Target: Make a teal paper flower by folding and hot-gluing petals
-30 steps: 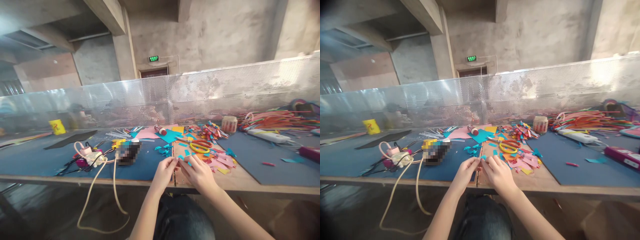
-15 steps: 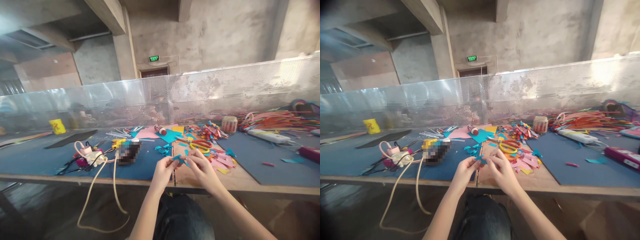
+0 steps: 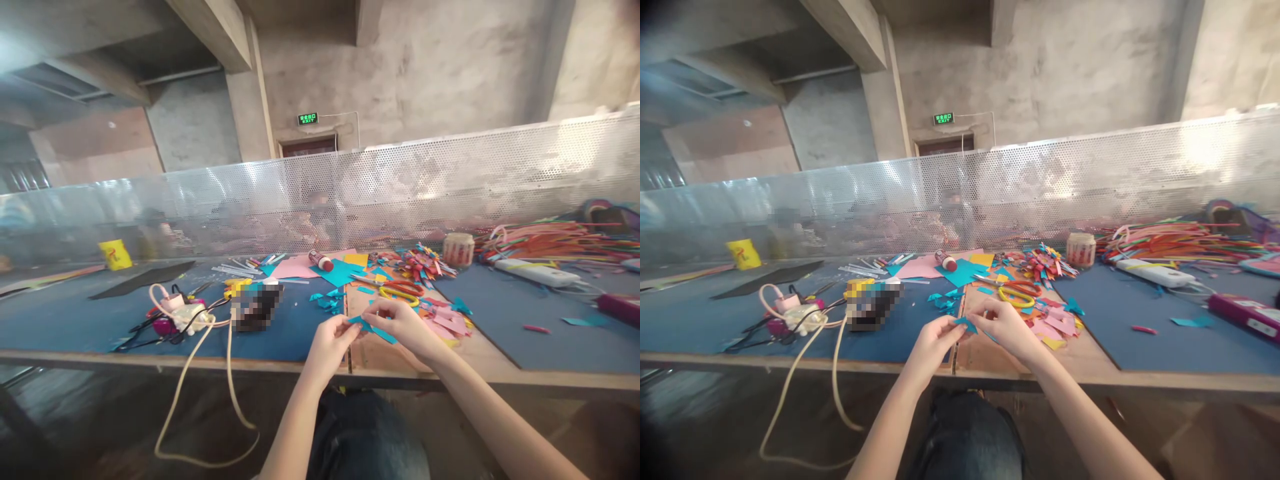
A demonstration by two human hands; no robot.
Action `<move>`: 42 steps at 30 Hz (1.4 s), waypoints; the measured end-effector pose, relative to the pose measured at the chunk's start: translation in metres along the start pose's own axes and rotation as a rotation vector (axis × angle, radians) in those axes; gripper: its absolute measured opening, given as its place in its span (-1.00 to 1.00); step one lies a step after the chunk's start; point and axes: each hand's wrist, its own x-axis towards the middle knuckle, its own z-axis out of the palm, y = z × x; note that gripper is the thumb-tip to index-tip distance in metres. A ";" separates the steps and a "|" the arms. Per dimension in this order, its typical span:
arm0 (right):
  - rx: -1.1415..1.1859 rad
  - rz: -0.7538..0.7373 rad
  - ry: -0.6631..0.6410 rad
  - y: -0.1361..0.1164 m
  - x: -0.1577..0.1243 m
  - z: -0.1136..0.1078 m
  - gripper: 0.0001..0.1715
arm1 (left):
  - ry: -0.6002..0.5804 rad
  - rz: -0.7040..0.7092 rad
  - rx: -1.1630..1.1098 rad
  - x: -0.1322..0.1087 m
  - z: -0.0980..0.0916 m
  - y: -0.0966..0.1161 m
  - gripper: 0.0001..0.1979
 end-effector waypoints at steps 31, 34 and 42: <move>-0.403 -0.282 0.022 -0.005 -0.001 0.000 -0.86 | 0.052 0.055 0.115 0.000 0.001 0.005 -0.79; -0.437 -0.276 -0.010 -0.008 -0.001 0.002 -0.83 | 0.053 0.065 0.132 0.001 0.001 0.002 -0.78; -0.219 -0.137 -0.034 -0.015 -0.006 0.002 -0.65 | 0.043 0.078 0.030 0.001 -0.001 -0.001 -0.80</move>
